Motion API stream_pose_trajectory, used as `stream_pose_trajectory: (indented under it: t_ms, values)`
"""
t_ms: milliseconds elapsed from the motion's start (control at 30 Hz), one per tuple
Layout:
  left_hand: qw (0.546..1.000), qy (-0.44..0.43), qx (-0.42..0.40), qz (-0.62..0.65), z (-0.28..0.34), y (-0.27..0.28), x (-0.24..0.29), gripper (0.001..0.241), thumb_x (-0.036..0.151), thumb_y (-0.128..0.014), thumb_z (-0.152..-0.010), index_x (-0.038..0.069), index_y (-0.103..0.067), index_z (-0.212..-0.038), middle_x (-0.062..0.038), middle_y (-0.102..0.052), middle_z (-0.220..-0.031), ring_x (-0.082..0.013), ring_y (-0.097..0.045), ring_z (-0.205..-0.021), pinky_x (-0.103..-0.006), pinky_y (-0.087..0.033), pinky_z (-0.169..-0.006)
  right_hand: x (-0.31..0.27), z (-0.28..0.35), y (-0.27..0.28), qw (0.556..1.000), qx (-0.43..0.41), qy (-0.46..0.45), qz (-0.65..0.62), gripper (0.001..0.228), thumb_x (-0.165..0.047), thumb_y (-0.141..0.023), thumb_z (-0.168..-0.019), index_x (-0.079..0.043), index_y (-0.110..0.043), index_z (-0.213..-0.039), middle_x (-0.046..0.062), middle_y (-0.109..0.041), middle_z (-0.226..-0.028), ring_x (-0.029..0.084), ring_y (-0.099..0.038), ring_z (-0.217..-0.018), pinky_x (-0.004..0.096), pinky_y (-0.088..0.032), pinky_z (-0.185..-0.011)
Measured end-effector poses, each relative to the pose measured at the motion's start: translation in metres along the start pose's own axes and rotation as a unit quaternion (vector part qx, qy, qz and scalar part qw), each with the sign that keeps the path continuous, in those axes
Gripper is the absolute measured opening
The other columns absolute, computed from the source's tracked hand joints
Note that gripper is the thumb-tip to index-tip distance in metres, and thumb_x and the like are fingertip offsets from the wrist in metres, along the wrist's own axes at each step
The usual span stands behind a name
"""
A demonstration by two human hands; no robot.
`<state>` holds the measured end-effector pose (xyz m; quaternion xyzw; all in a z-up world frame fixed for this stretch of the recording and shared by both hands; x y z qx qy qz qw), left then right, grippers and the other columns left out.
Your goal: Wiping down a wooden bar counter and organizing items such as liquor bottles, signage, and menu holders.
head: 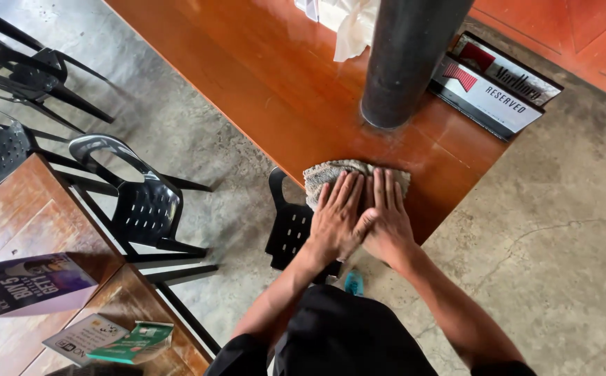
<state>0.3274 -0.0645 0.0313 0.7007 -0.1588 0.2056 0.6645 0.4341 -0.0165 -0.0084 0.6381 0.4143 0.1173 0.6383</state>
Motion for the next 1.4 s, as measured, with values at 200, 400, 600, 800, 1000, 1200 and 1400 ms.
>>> stream_pose_trajectory:
  t_ms: [200, 400, 600, 800, 1000, 1200, 1400]
  values:
    - [0.999, 0.003, -0.006, -0.040, -0.050, 0.017, -0.061, 0.086, 0.068, -0.021, -0.103, 0.004, -0.034, -0.160, -0.017, -0.032, -0.167, -0.0326, -0.022, -0.158, -0.0540, -0.014, -0.126, 0.002, -0.083, -0.029, 0.997, -0.019, 0.072, 0.003, 0.080, -0.029, -0.052, -0.091, 0.017, -0.027, -0.152, 0.038, -0.017, -0.163, 0.051, -0.013, -0.154, 0.058, -0.010, -0.127]
    - [0.996, 0.019, 0.004, -0.090, -0.118, 0.044, -0.139, 0.077, 0.062, -0.025, -0.105, 0.008, -0.033, -0.160, -0.012, -0.030, -0.167, -0.0305, -0.021, -0.156, -0.0543, -0.015, -0.123, -0.003, -0.189, -0.075, 0.997, 0.007, 0.075, -0.021, 0.080, -0.030, -0.051, -0.095, 0.018, -0.027, -0.155, 0.037, -0.015, -0.164, 0.053, -0.011, -0.154, 0.060, -0.007, -0.125]
    - [0.996, 0.015, 0.017, -0.086, -0.189, 0.069, -0.204, 0.071, 0.057, -0.027, -0.106, 0.012, -0.036, -0.160, -0.010, -0.031, -0.168, -0.0288, -0.022, -0.157, -0.0545, -0.016, -0.124, -0.003, -0.286, -0.097, 0.999, -0.019, 0.035, 0.002, 0.080, -0.033, -0.046, -0.096, 0.013, -0.023, -0.157, 0.034, -0.012, -0.165, 0.051, -0.007, -0.154, 0.059, -0.006, -0.125]
    - [0.994, 0.016, 0.048, -0.093, -0.227, 0.073, -0.236, 0.065, 0.052, -0.027, -0.109, 0.013, -0.040, -0.159, -0.009, -0.033, -0.167, -0.0288, -0.025, -0.156, -0.0557, -0.017, -0.125, 0.004, -0.333, -0.105, 0.999, -0.036, 0.006, 0.013, 0.074, -0.032, -0.041, -0.103, 0.011, -0.021, -0.160, 0.032, -0.011, -0.168, 0.047, -0.006, -0.157, 0.058, -0.006, -0.127]
    - [0.987, 0.031, 0.061, -0.147, -0.208, 0.076, -0.210, 0.067, 0.054, -0.027, -0.109, 0.013, -0.039, -0.160, -0.007, -0.032, -0.169, -0.0285, -0.023, -0.158, -0.0551, -0.015, -0.128, 0.011, -0.317, -0.117, 0.999, -0.008, 0.017, 0.032, 0.072, -0.028, -0.040, -0.103, 0.013, -0.019, -0.158, 0.034, -0.009, -0.166, 0.047, -0.006, -0.156, 0.057, -0.006, -0.126]
    - [0.988, 0.052, 0.028, -0.144, -0.159, 0.048, -0.167, 0.070, 0.054, -0.027, -0.108, 0.010, -0.032, -0.162, -0.008, -0.026, -0.170, -0.0295, -0.016, -0.158, -0.0558, -0.009, -0.126, 0.001, -0.239, -0.073, 0.996, 0.028, 0.085, -0.024, 0.071, -0.026, -0.043, -0.099, 0.015, -0.030, -0.154, 0.036, -0.019, -0.165, 0.049, -0.012, -0.155, 0.056, -0.010, -0.127]
    - [0.986, 0.070, 0.043, -0.148, -0.105, 0.022, -0.090, 0.070, 0.051, -0.029, -0.108, 0.007, -0.032, -0.162, -0.011, -0.027, -0.170, -0.0296, -0.016, -0.159, -0.0553, -0.009, -0.126, 0.016, -0.159, -0.040, 0.986, 0.034, 0.158, -0.035, 0.070, -0.025, -0.045, -0.095, 0.016, -0.035, -0.152, 0.036, -0.025, -0.162, 0.049, -0.019, -0.153, 0.056, -0.013, -0.127]
Point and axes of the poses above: each hand's wrist, its own z-axis away from the middle knuckle, its own y-axis out of the back of the hand, x = y × z, the point moved 5 cm from there along -z, towards the middle knuckle
